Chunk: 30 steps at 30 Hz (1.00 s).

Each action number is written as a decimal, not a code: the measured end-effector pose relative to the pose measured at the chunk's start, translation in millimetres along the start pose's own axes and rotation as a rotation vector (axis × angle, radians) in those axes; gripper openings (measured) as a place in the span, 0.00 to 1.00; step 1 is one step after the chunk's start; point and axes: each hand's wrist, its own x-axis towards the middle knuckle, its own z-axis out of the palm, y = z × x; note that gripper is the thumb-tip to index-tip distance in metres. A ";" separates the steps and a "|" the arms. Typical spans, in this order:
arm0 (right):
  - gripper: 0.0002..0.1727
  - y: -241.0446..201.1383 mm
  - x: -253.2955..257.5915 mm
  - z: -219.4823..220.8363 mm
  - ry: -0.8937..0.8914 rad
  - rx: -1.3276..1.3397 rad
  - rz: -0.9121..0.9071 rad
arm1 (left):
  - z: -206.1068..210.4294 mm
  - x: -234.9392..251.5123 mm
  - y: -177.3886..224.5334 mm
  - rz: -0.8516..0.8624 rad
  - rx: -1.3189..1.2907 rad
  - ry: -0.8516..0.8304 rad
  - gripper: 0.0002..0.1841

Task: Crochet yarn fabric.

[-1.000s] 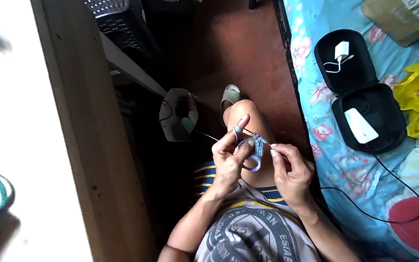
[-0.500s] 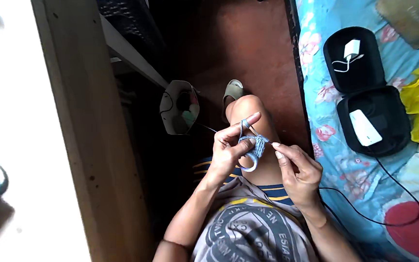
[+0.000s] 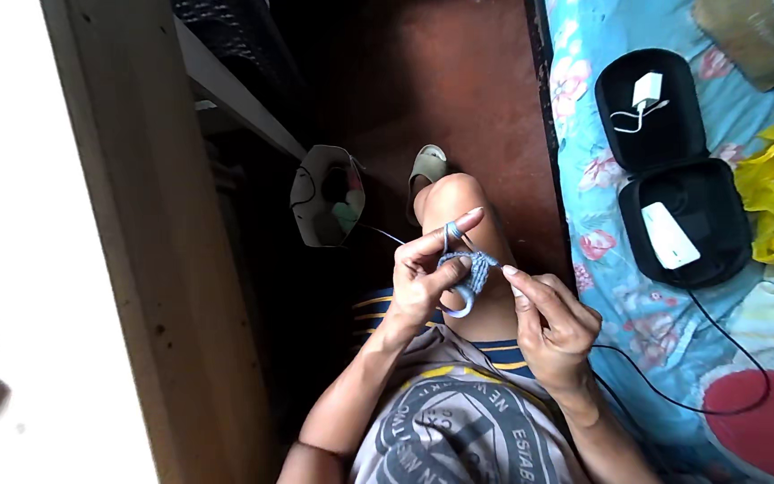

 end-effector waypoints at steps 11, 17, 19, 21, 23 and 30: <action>0.11 2.6 -0.8 -4.8 -0.090 0.303 0.167 | -2.1 1.2 0.4 -0.099 -0.072 -0.045 0.25; 0.14 -2.7 6.7 -3.1 -0.139 0.683 0.442 | 7.4 -0.6 0.7 -0.049 0.002 -0.018 0.30; 0.14 -2.6 7.2 -1.9 -0.138 0.621 0.398 | 8.4 -0.7 1.7 -0.054 0.023 0.037 0.30; 0.13 -2.5 5.7 -0.5 -0.139 0.558 0.347 | 10.5 -1.6 3.7 -0.058 0.078 0.100 0.31; 0.13 -2.6 4.5 0.5 -0.141 0.527 0.329 | 13.1 -3.2 5.4 -0.046 0.131 0.151 0.31; 0.12 -9.1 8.2 3.1 -0.116 0.542 0.416 | 16.6 -10.8 0.9 0.109 0.255 0.175 0.20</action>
